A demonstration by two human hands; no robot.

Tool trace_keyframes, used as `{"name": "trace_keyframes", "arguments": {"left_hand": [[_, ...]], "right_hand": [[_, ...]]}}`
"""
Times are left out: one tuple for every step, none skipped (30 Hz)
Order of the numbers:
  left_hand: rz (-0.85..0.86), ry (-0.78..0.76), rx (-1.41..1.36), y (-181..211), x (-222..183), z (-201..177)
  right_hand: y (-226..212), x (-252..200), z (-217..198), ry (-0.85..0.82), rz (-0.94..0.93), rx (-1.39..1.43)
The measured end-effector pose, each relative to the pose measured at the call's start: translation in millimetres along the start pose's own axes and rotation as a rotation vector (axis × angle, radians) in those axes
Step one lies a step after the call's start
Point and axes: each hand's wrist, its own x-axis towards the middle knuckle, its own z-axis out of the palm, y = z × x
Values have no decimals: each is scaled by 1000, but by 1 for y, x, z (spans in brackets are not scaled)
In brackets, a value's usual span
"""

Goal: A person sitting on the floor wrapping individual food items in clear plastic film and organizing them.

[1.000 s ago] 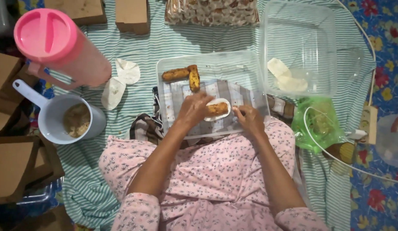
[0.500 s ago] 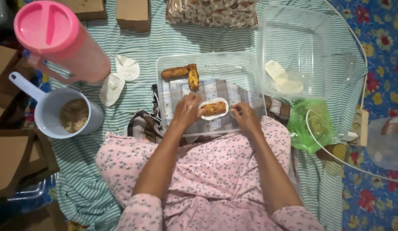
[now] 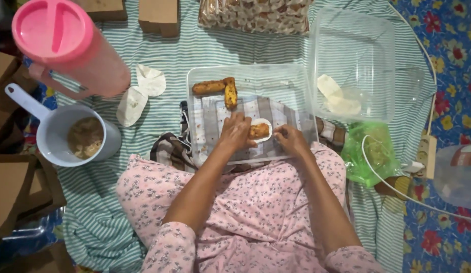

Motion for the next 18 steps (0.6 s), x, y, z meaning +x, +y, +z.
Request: {"name": "trace_keyframes", "arguments": {"left_hand": [[2, -5, 1, -2, 3, 3], [-5, 7, 4, -3, 6, 7], [-13, 18, 7, -5, 8, 11], [-11, 13, 8, -5, 9, 11], [-12, 30, 9, -5, 11, 12], [-14, 48, 10, -6, 12, 13], [-13, 44, 12, -5, 12, 14], [-17, 28, -1, -5, 13, 14], [-22, 12, -15, -5, 12, 15], [-23, 8, -13, -4, 12, 13], [-8, -6, -46, -3, 12, 10], [7, -20, -79, -2, 11, 8], [7, -23, -79, 1, 10, 4], [-1, -40, -70, 4, 8, 0], [-7, -56, -60, 7, 7, -4], [-7, -58, -61, 8, 6, -5], [17, -44, -6, 9, 5, -6], [40, -31, 49, 10, 5, -7]], "right_hand": [[0, 6, 0, 0, 4, 3], [0, 12, -1, -5, 11, -25], [1, 17, -1, -11, 18, -55], [7, 25, 0, -12, 22, -51], [13, 33, 1, -15, -4, -51], [19, 41, 3, -18, -31, -51], [18, 44, 4, -19, -28, -48], [16, 46, 4, -1, -22, -30], [14, 48, 6, 17, -17, -12], [5, 42, 3, 15, -14, -9], [-5, 37, 0, 2, 4, -1], [-14, 31, -3, -11, 23, 6], [-11, 32, -1, -12, 25, 7], [-8, 33, 2, -24, 48, 19], [-4, 34, 3, -34, 70, 30], [2, 36, 6, -35, 71, 31], [9, 38, 9, -26, 52, 10], [15, 40, 12, -16, 33, -10]]}}
